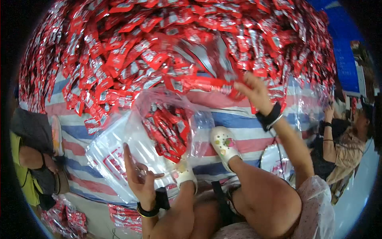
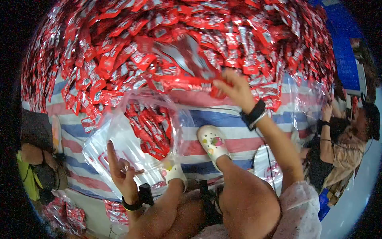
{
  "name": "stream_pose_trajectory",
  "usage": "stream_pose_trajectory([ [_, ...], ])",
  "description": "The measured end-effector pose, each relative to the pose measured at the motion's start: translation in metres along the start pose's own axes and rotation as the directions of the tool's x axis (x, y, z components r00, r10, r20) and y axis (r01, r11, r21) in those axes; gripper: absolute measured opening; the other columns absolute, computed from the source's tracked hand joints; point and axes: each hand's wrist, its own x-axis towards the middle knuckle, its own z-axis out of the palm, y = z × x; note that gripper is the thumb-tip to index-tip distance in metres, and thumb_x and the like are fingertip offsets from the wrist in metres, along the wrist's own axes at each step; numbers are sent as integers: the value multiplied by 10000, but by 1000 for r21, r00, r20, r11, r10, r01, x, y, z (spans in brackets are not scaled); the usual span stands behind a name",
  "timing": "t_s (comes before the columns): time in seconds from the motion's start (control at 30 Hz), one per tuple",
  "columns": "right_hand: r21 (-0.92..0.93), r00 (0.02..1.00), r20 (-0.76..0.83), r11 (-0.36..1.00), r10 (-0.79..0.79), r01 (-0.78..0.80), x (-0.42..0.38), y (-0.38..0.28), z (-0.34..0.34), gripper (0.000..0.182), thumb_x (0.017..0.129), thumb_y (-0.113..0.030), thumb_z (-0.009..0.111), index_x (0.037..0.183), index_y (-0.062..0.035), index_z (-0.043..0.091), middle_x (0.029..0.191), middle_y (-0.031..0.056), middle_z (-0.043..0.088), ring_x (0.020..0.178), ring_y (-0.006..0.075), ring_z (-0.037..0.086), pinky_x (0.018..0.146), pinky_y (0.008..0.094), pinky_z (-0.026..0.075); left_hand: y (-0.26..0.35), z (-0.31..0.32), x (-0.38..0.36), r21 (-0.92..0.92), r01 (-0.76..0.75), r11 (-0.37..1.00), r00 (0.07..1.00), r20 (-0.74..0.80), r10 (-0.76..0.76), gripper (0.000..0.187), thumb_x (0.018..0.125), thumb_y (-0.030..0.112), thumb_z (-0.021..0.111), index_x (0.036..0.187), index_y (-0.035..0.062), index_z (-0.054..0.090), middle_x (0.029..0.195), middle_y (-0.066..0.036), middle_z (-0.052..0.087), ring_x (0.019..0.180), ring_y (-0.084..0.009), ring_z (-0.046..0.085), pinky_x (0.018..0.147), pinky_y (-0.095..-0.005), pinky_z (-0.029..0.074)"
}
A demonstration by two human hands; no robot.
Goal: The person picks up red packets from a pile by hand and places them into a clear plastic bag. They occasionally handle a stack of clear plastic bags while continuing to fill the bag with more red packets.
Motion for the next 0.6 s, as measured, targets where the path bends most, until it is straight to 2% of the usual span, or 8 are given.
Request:
stream_pose_trajectory([
  [0.07,182,987,23,970,161,-162,-69,71,5,186,853,-168,661,826,-23,548,659,-48,394,622,50,368,527,225,334,3,9,-2,-29,-5,1000,1000,9,5,840,629,-142,407,1431,17,214,1493,-89,223,684,-58,396,600,-196,550],
  [0.13,65,954,10,952,299,-299,-114,84,-1,155,838,-157,659,856,-27,576,672,8,505,600,108,481,542,280,393,12,22,-3,-20,-5,1000,1000,-9,5,825,645,-140,403,1432,21,212,1491,-86,222,662,-42,390,567,-201,558],
  [0.2,-334,993,72,940,92,-63,-145,115,-3,143,808,-140,656,908,-54,600,756,101,601,661,251,587,582,364,444,13,33,-5,17,-21,1000,1000,-13,22,819,653,-133,404,1433,24,210,1493,-84,217,645,-36,382,550,-200,556],
  [0.23,-360,978,118,925,175,-122,-154,122,-8,183,774,-131,652,943,-79,604,860,154,606,762,347,588,636,413,467,13,36,-6,48,-34,998,999,-32,36,812,661,-127,405,1434,27,209,1495,-82,212,629,-29,374,532,-199,554],
  [0.4,-440,956,218,894,194,-81,-146,104,-3,245,723,-200,694,919,-88,598,958,125,567,818,338,593,685,412,491,17,50,-7,141,-67,988,994,-72,78,809,669,-110,419,1436,34,206,1501,-92,194,624,-22,391,501,-192,546],
  [0.5,-249,977,204,962,-59,110,-126,110,25,402,684,-235,730,1010,-84,550,1080,143,515,917,346,570,724,428,489,19,60,-3,167,-50,985,992,-105,68,817,658,-116,412,1435,27,204,1501,-99,193,629,-22,397,497,-184,542],
  [0.57,-254,933,194,934,303,-251,-113,89,37,583,654,-242,757,1121,-64,458,1196,178,448,1014,359,532,771,429,483,18,66,0,172,-65,983,990,-115,85,820,646,-125,397,1432,18,211,1501,-99,195,633,-24,393,490,-176,536],
  [0.6,-239,930,195,935,312,-263,-113,88,45,583,654,-242,757,1121,-64,458,1196,178,448,1014,359,532,771,429,483,19,68,1,190,-60,980,991,-108,82,820,646,-125,397,1432,18,211,1501,-99,195,633,-24,393,490,-176,536],
])
